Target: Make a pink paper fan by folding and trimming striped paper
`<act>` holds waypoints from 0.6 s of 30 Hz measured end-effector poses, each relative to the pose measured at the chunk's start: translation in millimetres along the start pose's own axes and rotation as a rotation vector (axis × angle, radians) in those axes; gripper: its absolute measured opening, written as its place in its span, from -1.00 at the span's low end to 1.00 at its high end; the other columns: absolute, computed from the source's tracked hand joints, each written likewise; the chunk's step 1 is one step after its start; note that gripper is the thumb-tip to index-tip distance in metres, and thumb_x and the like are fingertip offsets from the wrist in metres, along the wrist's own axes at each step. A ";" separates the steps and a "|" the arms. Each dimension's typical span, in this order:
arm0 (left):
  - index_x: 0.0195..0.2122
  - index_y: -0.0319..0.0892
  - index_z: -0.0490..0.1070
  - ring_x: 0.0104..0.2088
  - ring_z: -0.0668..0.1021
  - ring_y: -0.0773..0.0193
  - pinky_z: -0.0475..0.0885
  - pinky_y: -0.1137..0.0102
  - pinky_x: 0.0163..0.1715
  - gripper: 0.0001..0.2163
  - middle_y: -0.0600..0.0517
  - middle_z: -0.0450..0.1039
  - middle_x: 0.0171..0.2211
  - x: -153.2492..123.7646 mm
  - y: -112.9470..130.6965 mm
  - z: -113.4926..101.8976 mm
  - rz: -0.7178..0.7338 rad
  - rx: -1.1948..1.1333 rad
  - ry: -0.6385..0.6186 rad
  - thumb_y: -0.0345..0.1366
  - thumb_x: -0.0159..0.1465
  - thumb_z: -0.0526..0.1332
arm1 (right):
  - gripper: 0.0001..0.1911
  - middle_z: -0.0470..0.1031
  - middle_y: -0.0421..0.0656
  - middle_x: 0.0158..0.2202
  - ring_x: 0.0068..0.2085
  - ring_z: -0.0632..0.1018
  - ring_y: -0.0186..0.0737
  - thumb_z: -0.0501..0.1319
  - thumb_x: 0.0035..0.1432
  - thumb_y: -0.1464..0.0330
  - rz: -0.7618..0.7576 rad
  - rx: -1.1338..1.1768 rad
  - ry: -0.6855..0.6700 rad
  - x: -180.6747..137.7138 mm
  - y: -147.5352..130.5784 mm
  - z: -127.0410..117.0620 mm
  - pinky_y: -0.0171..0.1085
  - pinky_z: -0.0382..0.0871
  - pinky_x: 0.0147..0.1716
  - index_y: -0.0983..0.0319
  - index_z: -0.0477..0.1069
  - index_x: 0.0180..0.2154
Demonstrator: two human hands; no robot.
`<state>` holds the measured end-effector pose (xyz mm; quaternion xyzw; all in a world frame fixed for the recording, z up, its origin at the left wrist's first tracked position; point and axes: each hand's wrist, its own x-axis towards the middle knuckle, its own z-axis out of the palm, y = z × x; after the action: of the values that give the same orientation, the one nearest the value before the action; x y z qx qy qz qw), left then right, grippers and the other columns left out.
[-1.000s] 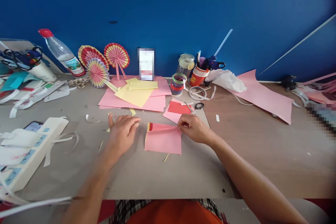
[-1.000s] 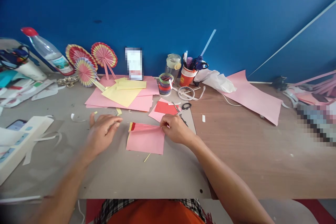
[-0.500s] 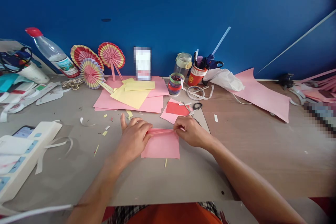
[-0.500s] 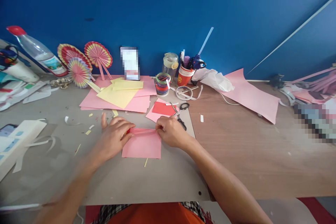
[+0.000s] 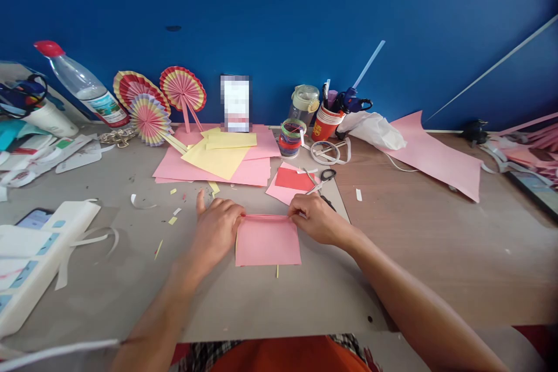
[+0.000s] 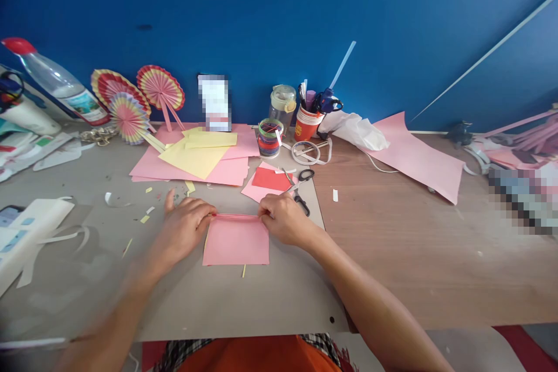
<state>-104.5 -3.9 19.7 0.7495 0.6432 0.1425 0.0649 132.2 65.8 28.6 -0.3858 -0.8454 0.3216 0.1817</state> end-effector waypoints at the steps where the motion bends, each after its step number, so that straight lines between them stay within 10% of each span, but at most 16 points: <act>1: -0.36 -0.09 0.48 -0.22 0.50 0.19 -0.18 -0.17 0.23 -0.77 0.07 0.54 -0.36 0.0 -0.6 0.7 0.003 -0.003 0.010 -0.43 0.28 0.04 | -0.78 0.41 -0.24 -0.50 -0.50 0.33 -0.38 0.08 -0.04 0.65 0.008 0.008 -0.008 0.0 -0.5 -0.2 -0.37 0.17 -0.46 0.24 0.32 -0.54; 18: -0.39 -0.08 0.46 -0.25 0.46 0.20 -0.04 -0.05 0.16 -0.74 0.06 0.49 -0.39 1.2 -8.8 11.7 0.061 0.094 0.044 -0.45 0.29 0.01 | -0.83 0.47 -0.22 -0.44 -0.44 0.38 -0.35 0.11 0.10 0.57 0.009 -0.251 0.010 -1.6 7.9 15.7 -0.27 0.12 -0.25 0.26 0.38 -0.46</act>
<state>-109.2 -0.3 6.3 0.7677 0.6273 0.1306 0.0112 128.8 62.2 11.7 -0.4107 -0.8765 0.2121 0.1348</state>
